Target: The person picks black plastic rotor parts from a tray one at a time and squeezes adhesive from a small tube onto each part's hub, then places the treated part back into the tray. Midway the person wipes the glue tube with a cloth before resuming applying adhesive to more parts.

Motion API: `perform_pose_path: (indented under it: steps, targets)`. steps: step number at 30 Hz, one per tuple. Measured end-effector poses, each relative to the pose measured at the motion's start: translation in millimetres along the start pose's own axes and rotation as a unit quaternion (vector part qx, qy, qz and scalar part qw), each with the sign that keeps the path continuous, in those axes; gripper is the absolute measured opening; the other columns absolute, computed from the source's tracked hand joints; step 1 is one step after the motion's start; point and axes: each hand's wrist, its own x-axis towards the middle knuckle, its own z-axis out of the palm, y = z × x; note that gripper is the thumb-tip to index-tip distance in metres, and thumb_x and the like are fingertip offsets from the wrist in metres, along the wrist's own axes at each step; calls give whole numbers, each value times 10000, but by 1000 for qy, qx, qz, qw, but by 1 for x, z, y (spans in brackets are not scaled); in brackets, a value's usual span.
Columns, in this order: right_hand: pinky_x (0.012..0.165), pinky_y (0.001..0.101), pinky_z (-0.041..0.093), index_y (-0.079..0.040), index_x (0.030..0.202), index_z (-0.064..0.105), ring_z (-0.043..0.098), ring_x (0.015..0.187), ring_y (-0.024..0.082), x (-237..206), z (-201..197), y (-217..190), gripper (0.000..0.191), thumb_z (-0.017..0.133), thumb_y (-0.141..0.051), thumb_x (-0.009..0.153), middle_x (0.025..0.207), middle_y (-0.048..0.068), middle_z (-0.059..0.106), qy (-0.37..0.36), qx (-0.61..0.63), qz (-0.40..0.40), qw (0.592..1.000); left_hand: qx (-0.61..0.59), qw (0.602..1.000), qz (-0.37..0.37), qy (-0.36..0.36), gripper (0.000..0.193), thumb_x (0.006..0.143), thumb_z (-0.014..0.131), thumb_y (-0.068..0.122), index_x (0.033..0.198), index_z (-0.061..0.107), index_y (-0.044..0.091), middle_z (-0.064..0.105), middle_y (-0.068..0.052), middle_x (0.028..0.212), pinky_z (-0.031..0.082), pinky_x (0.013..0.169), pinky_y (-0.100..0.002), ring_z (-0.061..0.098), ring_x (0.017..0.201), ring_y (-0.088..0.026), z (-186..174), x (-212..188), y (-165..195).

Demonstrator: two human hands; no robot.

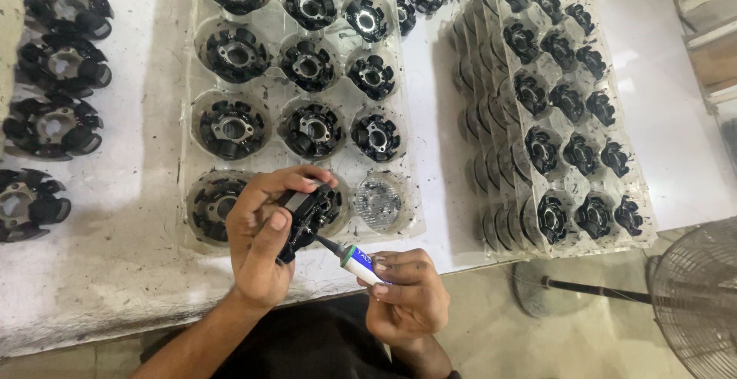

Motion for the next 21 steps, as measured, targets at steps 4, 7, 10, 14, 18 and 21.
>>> perform_pose_path:
  steps: [4,7,10,14,18,21]
  targets:
    - [680,343,657,-59,887,578,708,797,243,0,-1,-1,361,733,214,710,883,128,664,-3,1,28,1000,-94,993,-14,65,414,1052,599,317,1262,556,-38,596,-268,1289,512,1117,-518,626,1235,-366,5,-1,-6]
    - [689,347,658,-36,905,573,699,828,260,-1,-2,-3,347,720,226,731,907,133,651,2,10,61,998,-196,970,-49,134,424,1000,617,329,1278,560,15,592,-248,1294,502,1083,-592,613,1227,-421,9,-3,-10]
    - [722,369,657,-21,946,552,682,868,274,-3,2,-3,354,736,216,758,951,142,634,24,8,67,997,-306,926,-112,193,442,951,612,342,1283,583,52,609,-233,1284,481,1086,-631,608,1221,-450,14,-8,-11]
    - [761,396,657,-39,969,533,690,870,260,-4,8,3,356,722,198,783,959,128,634,58,21,24,998,-344,888,-169,254,459,923,615,367,1253,605,48,640,-231,1253,476,1059,-650,616,1205,-485,18,-14,-14]
    - [733,393,662,-33,950,550,694,861,273,-8,7,4,316,665,208,782,942,133,633,33,9,25,999,-340,881,-191,269,458,891,622,370,1228,614,59,659,-223,1226,485,1043,-651,628,1181,-489,18,-15,-16]
    - [723,403,667,-34,941,560,688,852,276,-10,6,6,305,622,214,775,939,140,622,36,14,22,999,-343,876,-202,272,449,898,624,372,1215,614,54,658,-225,1216,488,1038,-643,630,1177,-486,16,-14,-16]
